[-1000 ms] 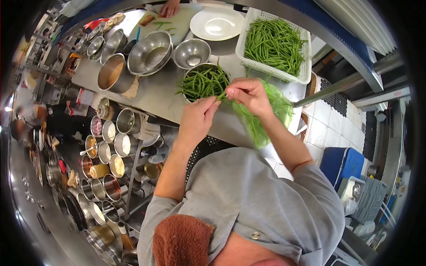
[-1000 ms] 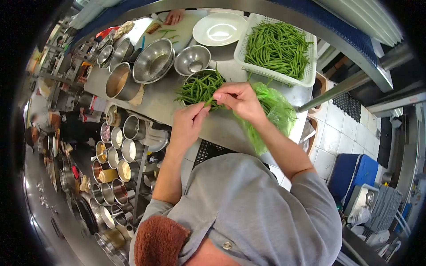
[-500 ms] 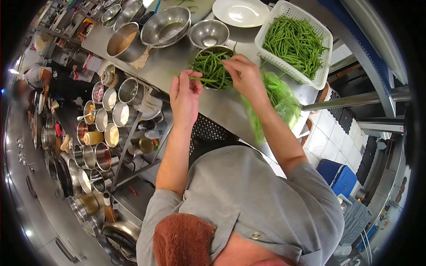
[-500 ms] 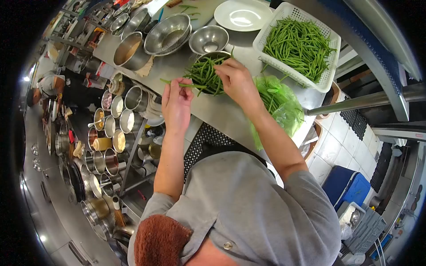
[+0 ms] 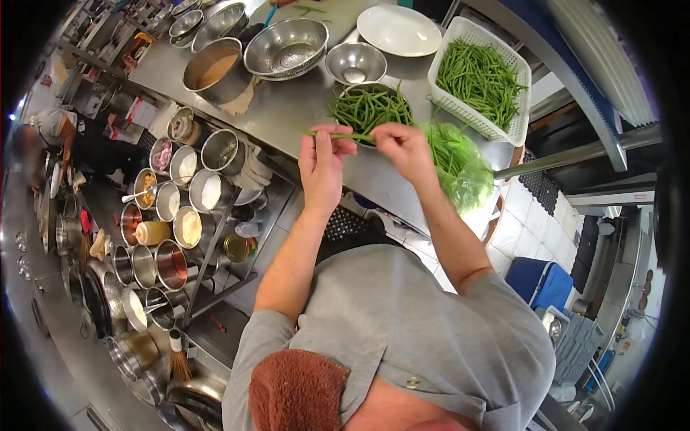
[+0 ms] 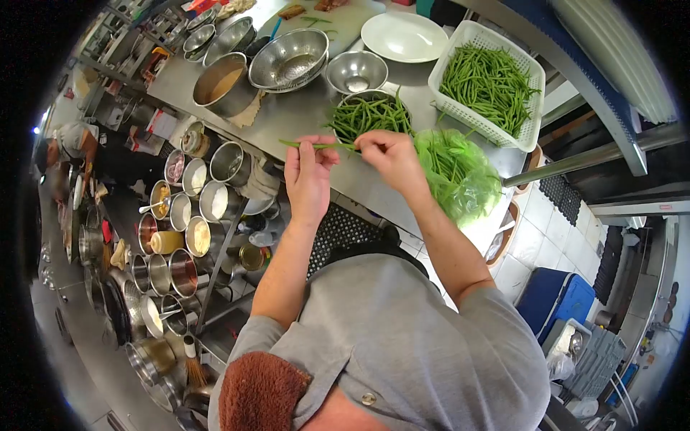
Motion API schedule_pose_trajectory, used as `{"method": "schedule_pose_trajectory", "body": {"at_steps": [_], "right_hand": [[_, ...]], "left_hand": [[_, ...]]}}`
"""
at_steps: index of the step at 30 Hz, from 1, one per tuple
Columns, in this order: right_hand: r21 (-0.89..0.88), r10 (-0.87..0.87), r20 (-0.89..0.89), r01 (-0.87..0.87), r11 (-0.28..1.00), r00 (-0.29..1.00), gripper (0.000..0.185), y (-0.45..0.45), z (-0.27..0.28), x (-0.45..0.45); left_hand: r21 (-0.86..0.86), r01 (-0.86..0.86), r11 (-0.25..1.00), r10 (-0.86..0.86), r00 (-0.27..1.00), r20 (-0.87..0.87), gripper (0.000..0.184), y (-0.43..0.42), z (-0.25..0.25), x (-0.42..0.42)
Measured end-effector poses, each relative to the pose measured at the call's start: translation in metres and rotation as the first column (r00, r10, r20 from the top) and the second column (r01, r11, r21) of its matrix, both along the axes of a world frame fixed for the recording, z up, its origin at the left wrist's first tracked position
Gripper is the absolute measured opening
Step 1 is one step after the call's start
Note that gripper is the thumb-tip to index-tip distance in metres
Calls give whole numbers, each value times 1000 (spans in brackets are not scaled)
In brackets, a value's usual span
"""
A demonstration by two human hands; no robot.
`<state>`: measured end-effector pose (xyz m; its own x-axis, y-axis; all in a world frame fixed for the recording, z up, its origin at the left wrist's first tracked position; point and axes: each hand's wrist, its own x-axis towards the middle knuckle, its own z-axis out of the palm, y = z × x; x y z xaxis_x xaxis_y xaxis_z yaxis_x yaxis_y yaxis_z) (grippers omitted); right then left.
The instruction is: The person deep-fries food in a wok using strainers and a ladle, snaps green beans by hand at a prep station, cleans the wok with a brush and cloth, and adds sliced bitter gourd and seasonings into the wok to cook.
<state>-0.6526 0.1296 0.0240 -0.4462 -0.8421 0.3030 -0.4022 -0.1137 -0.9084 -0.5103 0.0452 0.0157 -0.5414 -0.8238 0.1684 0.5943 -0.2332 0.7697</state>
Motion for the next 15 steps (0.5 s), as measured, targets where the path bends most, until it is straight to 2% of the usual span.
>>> {"method": "schedule_pose_trajectory", "body": {"at_steps": [1, 2, 3, 4, 5, 6, 7, 8, 9, 10, 11, 12, 14, 15], "right_hand": [[-27, 20, 362, -11, 1000, 932, 12, -2, -9, -10], [-59, 49, 674, -12, 998, 738, 12, -6, -9, -18], [-73, -37, 671, 116, 991, 741, 14, -10, -8, -24], [-75, -44, 661, 124, 989, 749, 14, -18, -11, -31], [-31, -169, 334, 190, 981, 927, 16, -27, -18, -39], [-10, -270, -44, 270, 963, 962, 19, -29, -25, -45], [69, -224, -489, 294, 953, 843, 23, -22, -9, -43], [59, -237, -501, 307, 950, 832, 23, -20, 4, -35], [53, -239, -417, 286, 957, 877, 25, -17, 15, -22], [49, -234, -329, 265, 963, 915, 26, -13, 22, -7], [22, -159, -224, 168, 986, 962, 25, -10, 23, 11], [-14, -79, -122, 78, 997, 989, 24, -6, 25, 29], [153, 143, -258, -106, 983, 955, 21, 4, 28, 53], [151, 125, -273, -86, 985, 954, 21, 10, 24, 51]], "left_hand": [[7, 2, 1000, -2, 998, -66, 20, -1, 0, 2], [6, 10, 1000, -9, 997, -82, 20, -5, 2, 6], [-10, -18, 1000, 17, 996, -93, 20, -10, 4, 12], [-25, -45, 999, 42, 994, -105, 20, -16, 6, 19], [-20, -34, 999, 32, 996, -80, 20, -22, 6, 28], [-16, -28, 999, 28, 999, -31, 20, -26, 9, 35], [-22, -4, 1000, 5, 998, 62, 20, -29, 8, 43], [-33, 18, 999, -13, 989, 149, 20, -32, 7, 49], [-40, 28, 999, -22, 991, 133, 20, -34, 7, 53], [-55, 83, 995, -70, 977, 200, 21, -33, 6, 58], [-64, 143, 988, -121, 956, 268, 22, -29, 4, 61], [-65, 163, 985, -141, 957, 254, 22, -24, 2, 60], [-114, 235, 965, -190, 932, 308, 25, -11, -1, 53], [-145, 282, 949, -222, 917, 331, 29, -7, -7, 49]]}}
